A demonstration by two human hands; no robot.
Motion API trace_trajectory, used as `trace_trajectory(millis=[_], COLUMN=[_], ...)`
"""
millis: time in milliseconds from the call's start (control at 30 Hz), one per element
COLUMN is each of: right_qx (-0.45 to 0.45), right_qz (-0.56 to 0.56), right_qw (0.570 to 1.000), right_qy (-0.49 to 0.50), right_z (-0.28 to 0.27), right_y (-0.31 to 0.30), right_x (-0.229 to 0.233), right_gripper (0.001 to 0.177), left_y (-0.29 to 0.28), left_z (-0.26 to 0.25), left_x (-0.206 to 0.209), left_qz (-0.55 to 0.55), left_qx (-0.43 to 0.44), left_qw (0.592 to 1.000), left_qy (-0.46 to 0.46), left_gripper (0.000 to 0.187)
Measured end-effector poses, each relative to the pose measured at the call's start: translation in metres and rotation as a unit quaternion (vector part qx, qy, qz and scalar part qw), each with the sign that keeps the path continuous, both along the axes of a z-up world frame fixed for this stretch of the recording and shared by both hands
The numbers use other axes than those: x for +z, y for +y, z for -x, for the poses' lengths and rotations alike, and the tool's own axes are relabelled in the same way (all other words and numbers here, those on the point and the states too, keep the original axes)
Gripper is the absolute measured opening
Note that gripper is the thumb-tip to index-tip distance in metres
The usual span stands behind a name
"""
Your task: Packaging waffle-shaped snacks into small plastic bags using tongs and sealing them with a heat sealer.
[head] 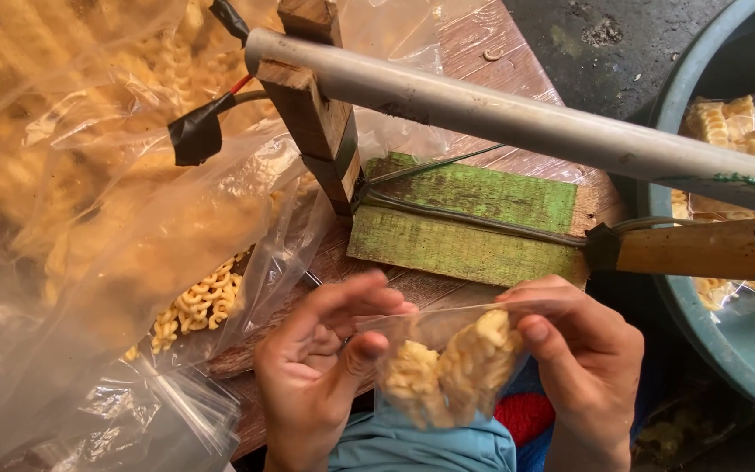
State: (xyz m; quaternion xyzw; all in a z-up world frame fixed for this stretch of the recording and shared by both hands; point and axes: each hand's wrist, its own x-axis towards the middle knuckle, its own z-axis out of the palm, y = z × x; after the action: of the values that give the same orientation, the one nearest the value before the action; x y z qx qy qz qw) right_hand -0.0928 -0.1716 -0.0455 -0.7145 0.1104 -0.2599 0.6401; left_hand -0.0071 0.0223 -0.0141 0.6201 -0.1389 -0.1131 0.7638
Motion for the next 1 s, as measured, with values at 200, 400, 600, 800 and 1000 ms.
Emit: trace_trajectory(millis=[200, 400, 600, 800, 1000], right_qx=[-0.014, 0.011, -0.029, -0.13, -0.139], right_qz=[0.007, 0.021, -0.008, -0.008, -0.03], right_qw=[1.0, 1.0, 0.999, 0.99, 0.986], right_qy=[-0.006, 0.0, -0.023, -0.058, -0.086], right_z=[-0.001, -0.001, -0.011, -0.035, -0.042], right_y=[-0.005, -0.004, 0.004, 0.007, 0.0], right_x=[-0.009, -0.007, -0.003, 0.011, 0.02], right_gripper=[0.022, 0.027, 0.016, 0.018, 0.024], left_y=[-0.007, -0.01, -0.014, -0.022, -0.039], left_z=[0.005, 0.007, 0.002, -0.003, -0.012], left_x=[-0.003, -0.002, -0.001, 0.001, 0.021], left_qz=[0.03, -0.043, -0.028, 0.014, -0.013], left_qx=[0.07, 0.132, 0.15, 0.084, 0.151], left_qw=[0.997, 0.988, 0.988, 0.994, 0.98], left_qy=[-0.018, -0.062, -0.018, -0.071, -0.128], left_gripper=[0.009, 0.007, 0.013, 0.01, 0.005])
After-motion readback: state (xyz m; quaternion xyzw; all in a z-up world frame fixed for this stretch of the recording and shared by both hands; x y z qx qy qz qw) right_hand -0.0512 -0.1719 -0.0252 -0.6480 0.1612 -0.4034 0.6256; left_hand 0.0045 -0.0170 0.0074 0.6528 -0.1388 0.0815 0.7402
